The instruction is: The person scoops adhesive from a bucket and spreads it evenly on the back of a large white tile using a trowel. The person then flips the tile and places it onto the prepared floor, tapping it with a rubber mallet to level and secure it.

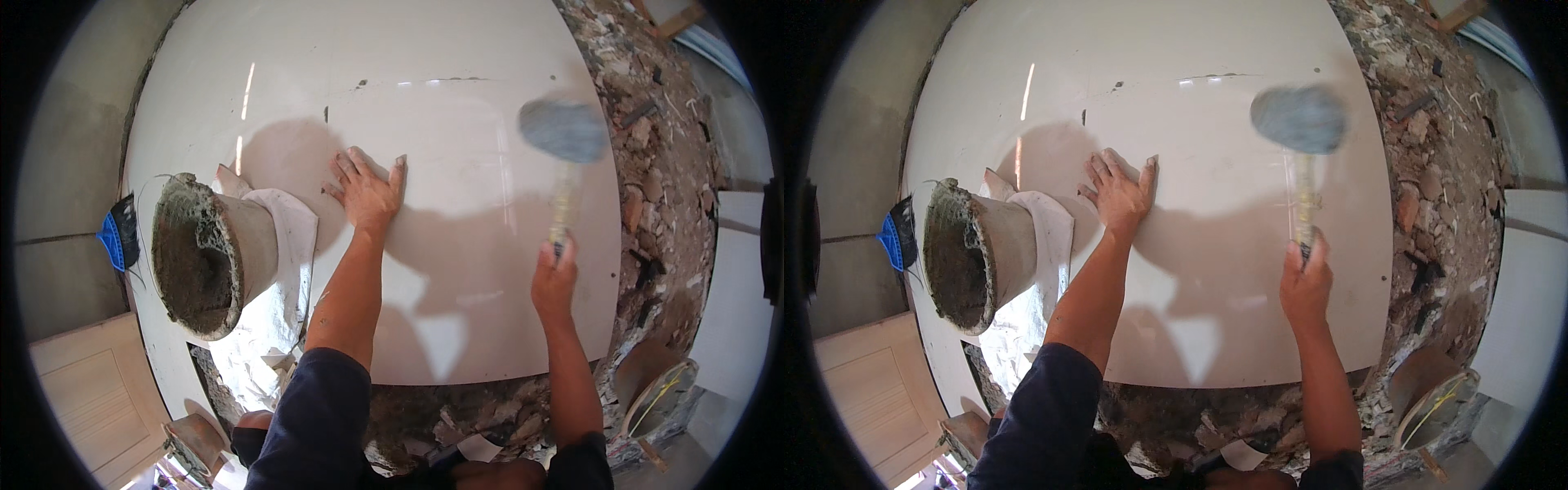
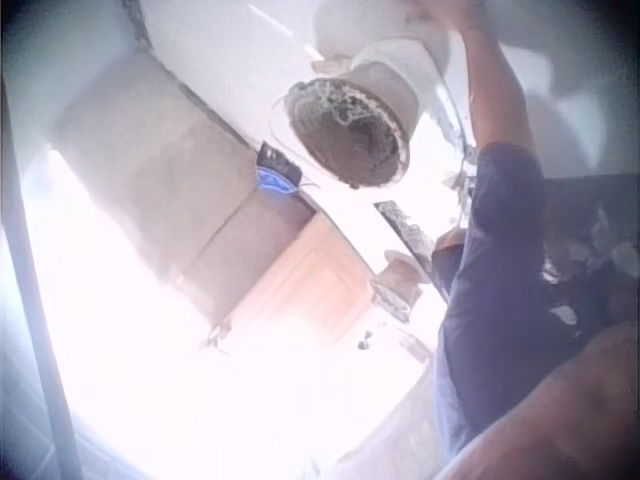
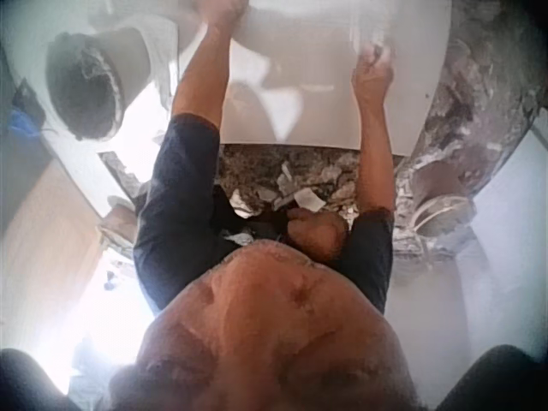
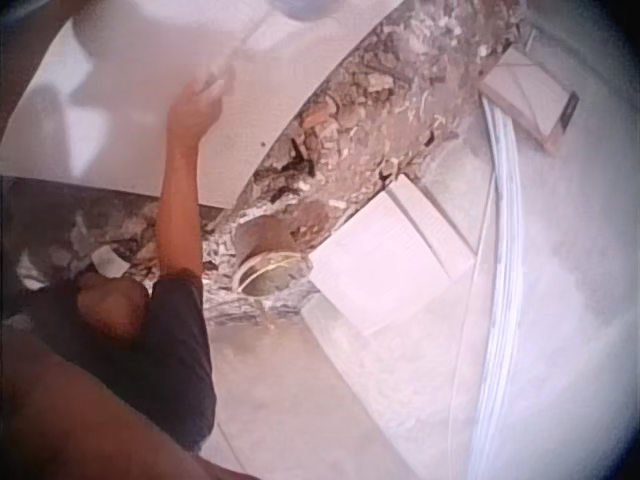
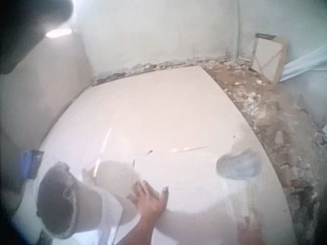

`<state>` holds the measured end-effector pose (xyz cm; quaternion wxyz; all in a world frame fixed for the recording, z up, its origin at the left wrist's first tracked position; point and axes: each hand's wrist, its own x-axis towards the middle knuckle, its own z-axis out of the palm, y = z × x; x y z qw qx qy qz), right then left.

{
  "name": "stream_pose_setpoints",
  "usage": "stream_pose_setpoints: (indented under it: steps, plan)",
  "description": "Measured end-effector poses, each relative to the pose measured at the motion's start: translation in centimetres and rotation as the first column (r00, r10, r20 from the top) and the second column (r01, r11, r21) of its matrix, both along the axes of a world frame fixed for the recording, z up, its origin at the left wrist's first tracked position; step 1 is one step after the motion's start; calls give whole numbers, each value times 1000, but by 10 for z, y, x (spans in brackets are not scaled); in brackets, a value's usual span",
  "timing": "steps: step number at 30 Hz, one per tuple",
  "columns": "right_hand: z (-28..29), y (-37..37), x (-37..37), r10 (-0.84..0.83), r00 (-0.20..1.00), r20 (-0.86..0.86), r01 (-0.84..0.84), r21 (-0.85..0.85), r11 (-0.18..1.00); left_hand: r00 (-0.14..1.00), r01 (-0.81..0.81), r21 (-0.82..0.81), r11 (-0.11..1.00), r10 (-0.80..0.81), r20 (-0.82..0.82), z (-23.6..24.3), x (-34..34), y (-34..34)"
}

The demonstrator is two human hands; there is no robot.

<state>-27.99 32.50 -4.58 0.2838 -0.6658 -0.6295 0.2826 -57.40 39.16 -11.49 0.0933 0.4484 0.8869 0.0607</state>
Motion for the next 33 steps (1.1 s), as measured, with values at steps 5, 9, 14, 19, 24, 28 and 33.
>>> stream_pose_setpoints:
  steps: [5, 9, 14, 19, 24, 28, 33]
  plan:
    - [-10, 12, -22, -4, 1000, 8, 3, 100, 995, 999, -39, 57, 998, 38, 11, 0, 2, 1]
    - [-11, 19, -38, 28, 992, 126, -31, 26, 999, 998, -47, 37, 998, 45, 35, 2, 0, 4]
    - [-12, 29, -53, 51, 995, 91, -53, 25, 998, 998, -53, 18, 998, 52, 34, 3, -2, 3]
    - [-19, 36, -72, 156, 962, 225, -145, -63, 987, 998, -58, 14, 998, 57, 33, 3, -3, 4]
    - [-20, 41, -86, 140, 987, 73, -140, -10, 990, 997, -47, 48, 998, 44, 59, 2, -3, 3]
    - [-21, 44, -100, 211, 957, 199, -196, -90, 976, 998, -45, 85, 995, 40, 50, 0, -4, 2]
    - [-18, 52, -118, 252, 954, 161, -245, -64, 968, 998, -36, 101, 994, 31, 50, -2, -4, 3]
